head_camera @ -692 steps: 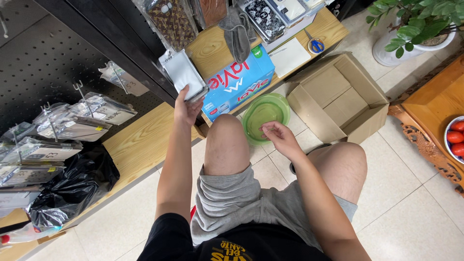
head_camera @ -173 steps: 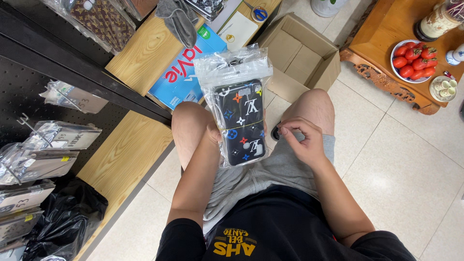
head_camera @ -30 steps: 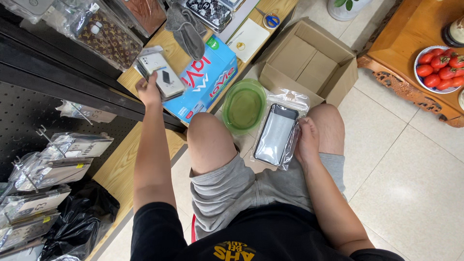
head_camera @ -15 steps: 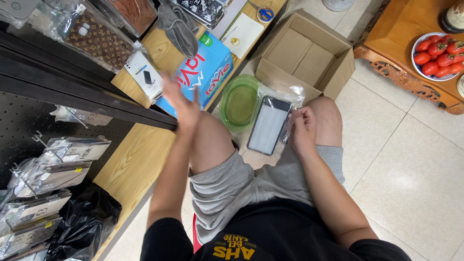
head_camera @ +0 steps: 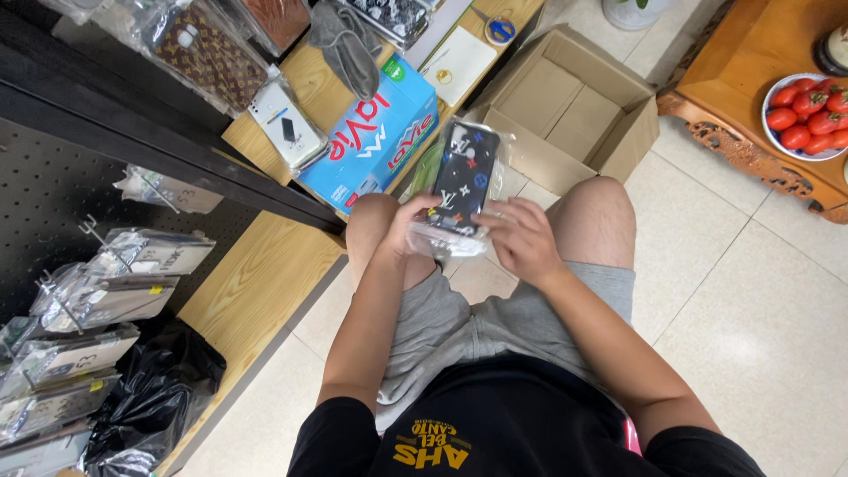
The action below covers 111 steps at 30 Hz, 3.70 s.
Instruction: The person organizes phone cases by placing them into plastic bags, bundling them with a rubber band, and then putting the bags into a cardboard box.
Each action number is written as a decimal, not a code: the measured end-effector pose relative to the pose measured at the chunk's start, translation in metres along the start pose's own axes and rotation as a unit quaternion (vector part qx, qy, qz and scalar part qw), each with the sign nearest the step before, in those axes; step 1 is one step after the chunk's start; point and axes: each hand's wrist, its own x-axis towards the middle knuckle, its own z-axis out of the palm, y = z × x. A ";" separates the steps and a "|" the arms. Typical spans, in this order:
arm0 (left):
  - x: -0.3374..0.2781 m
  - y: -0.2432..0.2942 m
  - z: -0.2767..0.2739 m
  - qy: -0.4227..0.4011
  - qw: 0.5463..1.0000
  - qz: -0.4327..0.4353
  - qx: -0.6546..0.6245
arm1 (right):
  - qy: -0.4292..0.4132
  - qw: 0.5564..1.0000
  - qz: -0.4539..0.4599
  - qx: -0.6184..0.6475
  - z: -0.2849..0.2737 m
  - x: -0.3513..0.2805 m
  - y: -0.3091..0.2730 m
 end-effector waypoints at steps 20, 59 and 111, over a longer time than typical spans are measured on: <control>0.058 -0.044 0.037 0.103 0.924 0.355 0.100 | 0.160 0.727 0.567 0.352 0.054 -0.043 0.076; 0.022 -0.040 0.055 0.071 0.903 0.400 0.138 | 0.144 0.758 0.518 0.370 0.038 -0.054 0.057; 0.040 -0.047 0.031 0.058 0.952 0.287 0.089 | 0.128 0.760 0.488 0.409 0.038 -0.058 0.055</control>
